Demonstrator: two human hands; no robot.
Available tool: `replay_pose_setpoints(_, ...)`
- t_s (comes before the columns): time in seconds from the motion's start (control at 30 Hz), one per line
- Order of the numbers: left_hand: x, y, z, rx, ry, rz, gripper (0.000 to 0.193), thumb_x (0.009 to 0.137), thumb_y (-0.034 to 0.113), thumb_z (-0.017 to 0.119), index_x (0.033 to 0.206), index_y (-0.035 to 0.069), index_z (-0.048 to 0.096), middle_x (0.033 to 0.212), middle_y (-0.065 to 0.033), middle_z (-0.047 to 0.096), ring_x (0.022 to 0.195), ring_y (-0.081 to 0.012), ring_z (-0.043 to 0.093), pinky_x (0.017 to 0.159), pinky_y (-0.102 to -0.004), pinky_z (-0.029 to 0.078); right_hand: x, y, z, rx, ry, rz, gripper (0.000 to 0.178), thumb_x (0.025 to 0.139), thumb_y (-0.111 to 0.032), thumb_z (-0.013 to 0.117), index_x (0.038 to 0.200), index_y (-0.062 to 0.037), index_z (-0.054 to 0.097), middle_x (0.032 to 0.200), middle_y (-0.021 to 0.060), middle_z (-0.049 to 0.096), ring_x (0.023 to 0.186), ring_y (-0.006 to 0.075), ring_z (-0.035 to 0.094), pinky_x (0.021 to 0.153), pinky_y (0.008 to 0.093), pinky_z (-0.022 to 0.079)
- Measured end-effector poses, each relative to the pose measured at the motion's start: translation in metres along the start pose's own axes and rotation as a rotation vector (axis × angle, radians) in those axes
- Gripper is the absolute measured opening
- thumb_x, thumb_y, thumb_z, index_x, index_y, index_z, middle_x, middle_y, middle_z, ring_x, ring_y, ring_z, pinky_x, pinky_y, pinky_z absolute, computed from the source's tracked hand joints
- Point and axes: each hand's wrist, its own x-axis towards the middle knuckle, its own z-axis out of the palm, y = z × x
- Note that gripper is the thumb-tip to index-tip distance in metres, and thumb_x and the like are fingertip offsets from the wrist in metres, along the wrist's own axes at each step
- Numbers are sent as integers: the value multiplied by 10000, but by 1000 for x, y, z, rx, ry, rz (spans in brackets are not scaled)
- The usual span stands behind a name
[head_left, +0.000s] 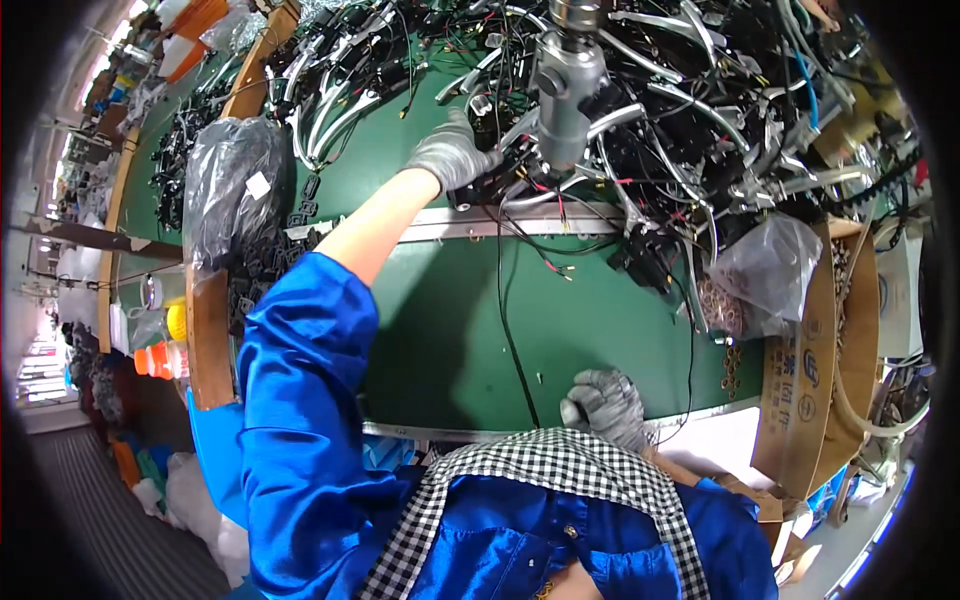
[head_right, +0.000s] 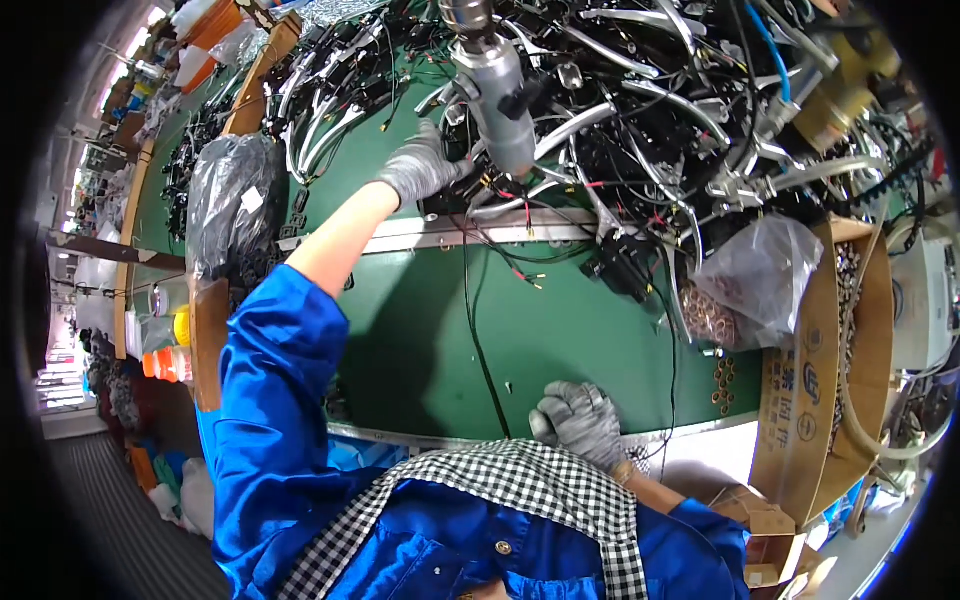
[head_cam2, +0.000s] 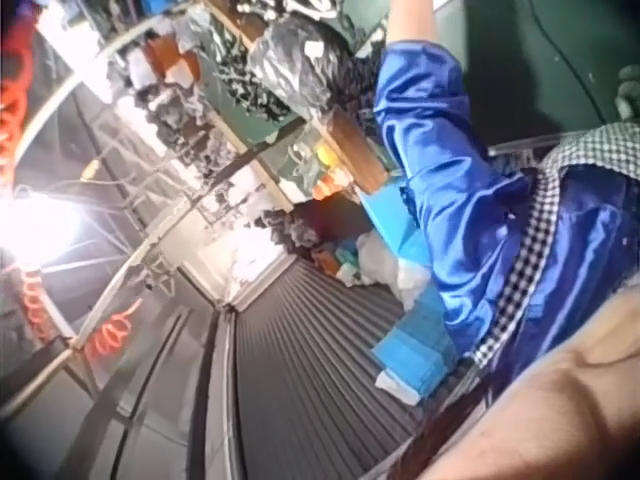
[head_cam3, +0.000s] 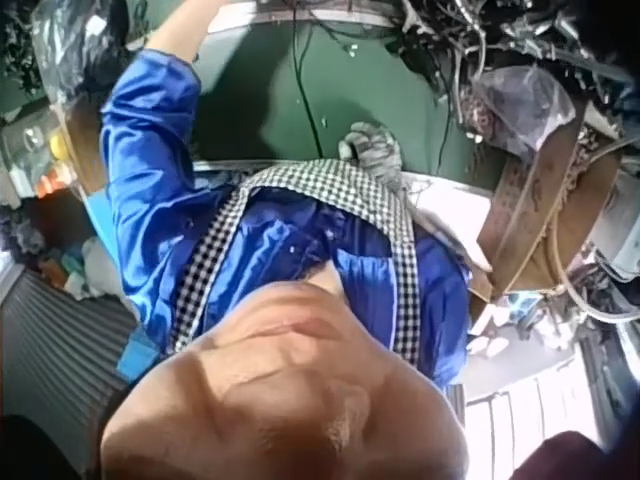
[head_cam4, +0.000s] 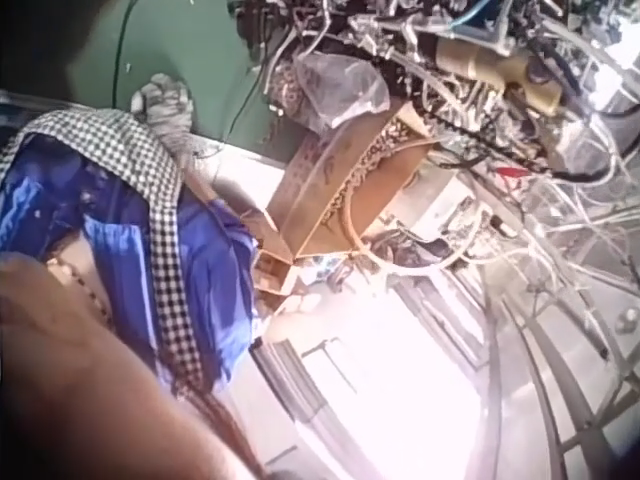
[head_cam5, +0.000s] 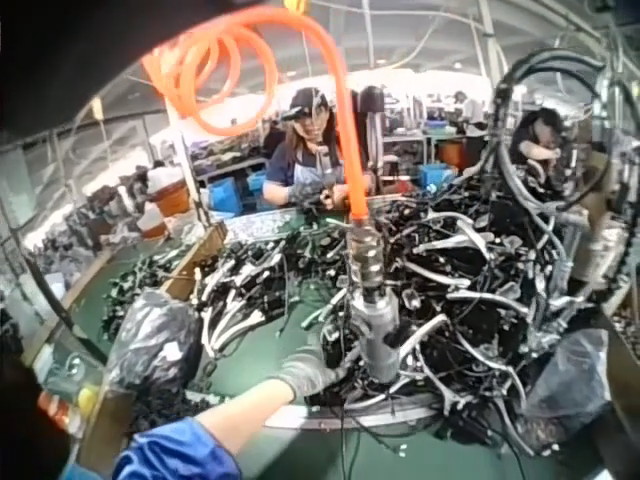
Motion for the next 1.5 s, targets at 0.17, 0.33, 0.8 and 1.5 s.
replay_pose_setpoints(0.17, -15, -37, 29, -71, 15, 88, 749, 812, 342, 762, 1352, 2, 371, 1109, -202, 606, 1018, -231, 603, 896, -371, 495, 14, -7, -19, 117, -80, -16, 215, 738, -132, 705, 928, -117, 603, 930, 76, 622, 788, 289, 620, 673, 401, 518)
replay_pose_setpoints(0.33, -112, -14, 63, -994, 170, 23, 514, 911, 229, 665, 1346, 78, 437, 1071, -119, 604, 874, -164, 614, 731, -293, 526, 76, -27, -42, -28, 386, -183, 441, 761, -241, 770, 1129, -95, 573, 1045, 120, 632, 896, 289, 623, 782, 373, 507)
replay_pose_setpoints(0.8, -88, 61, 22, 23, 457, 201, 473, 907, 464, 577, 1220, 110, 595, 1099, -211, 628, 1016, -349, 624, 903, -446, 469, 72, 46, -45, 784, -215, 693, 338, 875, -246, 680, 1111, -17, 602, 888, 152, 652, 715, 312, 631, 643, 392, 507)
replay_pose_setpoints(1.5, -202, 4, 149, -1480, 319, -197, 412, 893, 56, 631, 1253, 12, 437, 945, -161, 611, 731, -258, 658, 645, -358, 597, 87, 37, -87, -402, 167, 292, 361, 853, -274, 686, 1114, -39, 601, 917, 175, 652, 877, 374, 634, 754, 446, 520)
